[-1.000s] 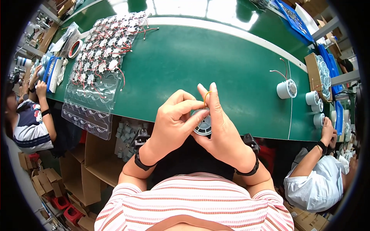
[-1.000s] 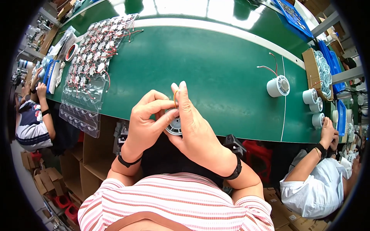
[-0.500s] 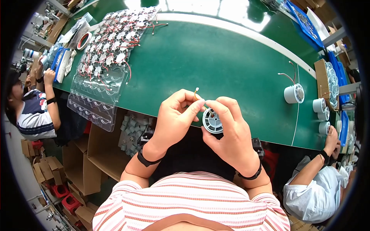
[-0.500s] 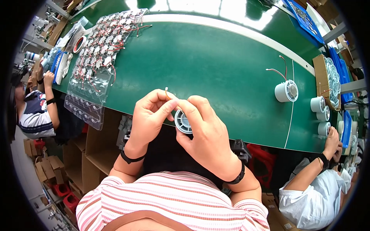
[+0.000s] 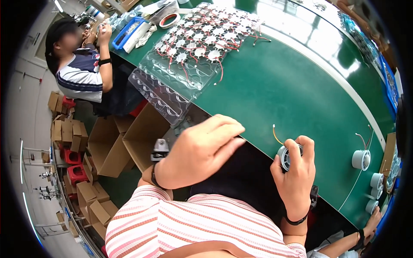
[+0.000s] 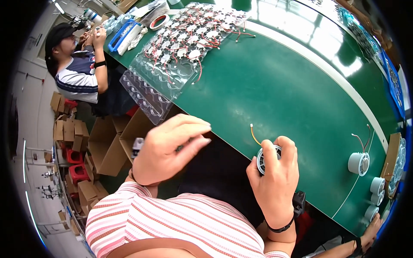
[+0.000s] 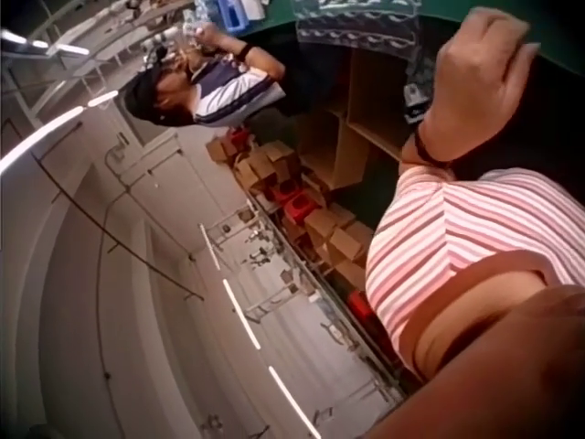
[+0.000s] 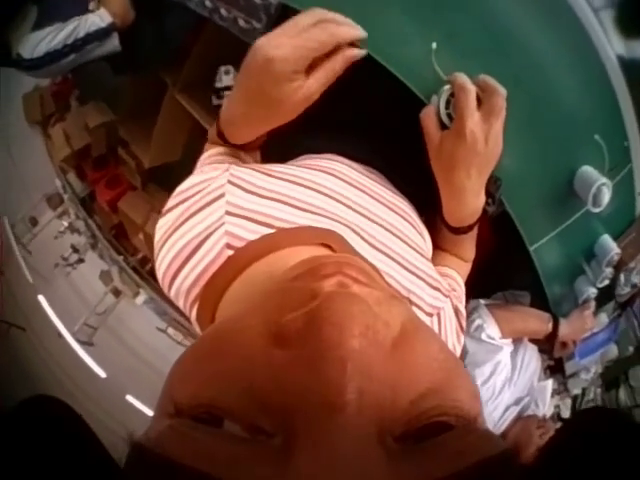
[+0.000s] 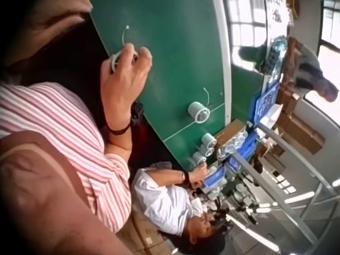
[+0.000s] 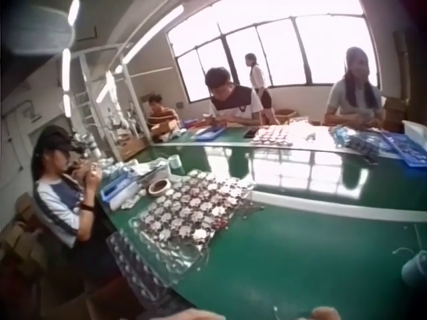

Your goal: The person picks up a motor and a plastic housing, threads the wires through the housing, and presses the motor into place by hand. After seating the motor, the person sets the assembled unit aside on the table and repeats the process.

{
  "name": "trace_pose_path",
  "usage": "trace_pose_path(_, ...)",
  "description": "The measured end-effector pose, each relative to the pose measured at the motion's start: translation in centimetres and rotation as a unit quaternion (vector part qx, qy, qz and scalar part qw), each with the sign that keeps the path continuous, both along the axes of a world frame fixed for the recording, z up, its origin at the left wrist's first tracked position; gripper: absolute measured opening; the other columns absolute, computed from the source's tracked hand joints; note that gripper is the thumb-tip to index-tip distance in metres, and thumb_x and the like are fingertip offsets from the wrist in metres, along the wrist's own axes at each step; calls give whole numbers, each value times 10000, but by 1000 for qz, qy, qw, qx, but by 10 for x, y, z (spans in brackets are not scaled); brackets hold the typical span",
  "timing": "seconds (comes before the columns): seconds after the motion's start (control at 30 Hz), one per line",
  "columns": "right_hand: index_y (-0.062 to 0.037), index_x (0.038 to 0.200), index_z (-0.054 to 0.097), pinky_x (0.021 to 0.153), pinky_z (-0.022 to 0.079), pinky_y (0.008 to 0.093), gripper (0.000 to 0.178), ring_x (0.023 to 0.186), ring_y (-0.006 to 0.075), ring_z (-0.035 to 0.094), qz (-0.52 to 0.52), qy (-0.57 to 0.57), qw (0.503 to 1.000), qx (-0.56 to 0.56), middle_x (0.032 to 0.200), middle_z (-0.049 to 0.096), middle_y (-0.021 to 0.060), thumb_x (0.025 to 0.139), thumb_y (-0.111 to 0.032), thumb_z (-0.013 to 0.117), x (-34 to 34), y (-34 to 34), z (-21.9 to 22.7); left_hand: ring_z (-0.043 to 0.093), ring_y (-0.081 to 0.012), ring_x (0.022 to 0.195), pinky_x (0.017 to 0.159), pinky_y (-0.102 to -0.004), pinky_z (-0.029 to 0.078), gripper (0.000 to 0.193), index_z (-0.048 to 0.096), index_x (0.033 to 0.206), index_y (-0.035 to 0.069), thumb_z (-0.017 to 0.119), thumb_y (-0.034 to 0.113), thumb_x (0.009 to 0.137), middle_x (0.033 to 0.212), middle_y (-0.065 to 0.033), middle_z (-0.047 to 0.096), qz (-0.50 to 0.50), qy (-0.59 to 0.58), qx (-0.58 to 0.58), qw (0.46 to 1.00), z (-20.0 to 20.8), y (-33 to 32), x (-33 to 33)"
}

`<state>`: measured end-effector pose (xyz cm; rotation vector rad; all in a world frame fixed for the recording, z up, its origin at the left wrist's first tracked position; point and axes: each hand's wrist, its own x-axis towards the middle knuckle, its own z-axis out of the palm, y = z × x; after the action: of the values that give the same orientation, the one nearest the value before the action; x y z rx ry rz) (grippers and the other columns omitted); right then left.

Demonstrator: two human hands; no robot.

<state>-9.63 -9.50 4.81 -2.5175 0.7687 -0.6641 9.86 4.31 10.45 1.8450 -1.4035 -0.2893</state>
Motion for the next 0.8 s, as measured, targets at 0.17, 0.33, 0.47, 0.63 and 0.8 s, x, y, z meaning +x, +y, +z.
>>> trace_pose_path(0.17, -21, 1118, 610, 753, 511, 438, 396, 1005, 359, 573, 3, 11, 1000, 22, 1175, 505, 171, 752, -5, 759, 1, 0, -1, 659, -322, 937, 767, -404, 544, 93, 696, 977, 54, 673, 51, 887, 987, -99, 664, 142, -345, 58, 926, -4, -2, 109)
trace_pose_path(0.33, -17, 1122, 578, 766, 505, 448, 362, 985, 372, 580, 4, -1, 1000, 10, 1180, 504, 173, 788, -3, 719, 4, 0, -1, 654, -289, 971, 857, -401, 514, 109, 713, 965, 82, 691, 55, 862, 1029, -61, 672, 99, -406, 57, 907, -35, -8, 198)
trace_pose_path(0.47, -15, 1123, 576, 774, 507, 448, 363, 985, 375, 580, 3, -3, 1000, 6, 1185, 504, 177, 791, -1, 719, 3, 1, -1, 648, -282, 987, 912, -406, 487, 147, 731, 983, 98, 715, 63, 842, 1035, -34, 685, 27, -428, 26, 903, -44, -10, 216)
trace_pose_path(0.63, -23, 1128, 580, 794, 508, 443, 382, 1003, 374, 580, 4, -5, 1000, 20, 1194, 506, 177, 779, -5, 735, 2, 1, -1, 690, -219, 936, 861, -364, 518, 169, 741, 1024, 84, 742, 49, 859, 1013, -16, 731, 56, -403, -35, 913, -45, -7, 214)
trace_pose_path(0.8, -46, 1204, 600, 893, 518, 435, 491, 1139, 367, 568, -10, -32, 999, 41, 1279, 518, 174, 753, -33, 794, -2, 2, 4, 703, -142, 856, 764, -297, 537, 73, 743, 1007, 16, 699, 22, 949, 994, -48, 760, 160, 11, -79, 984, -33, -7, 143)
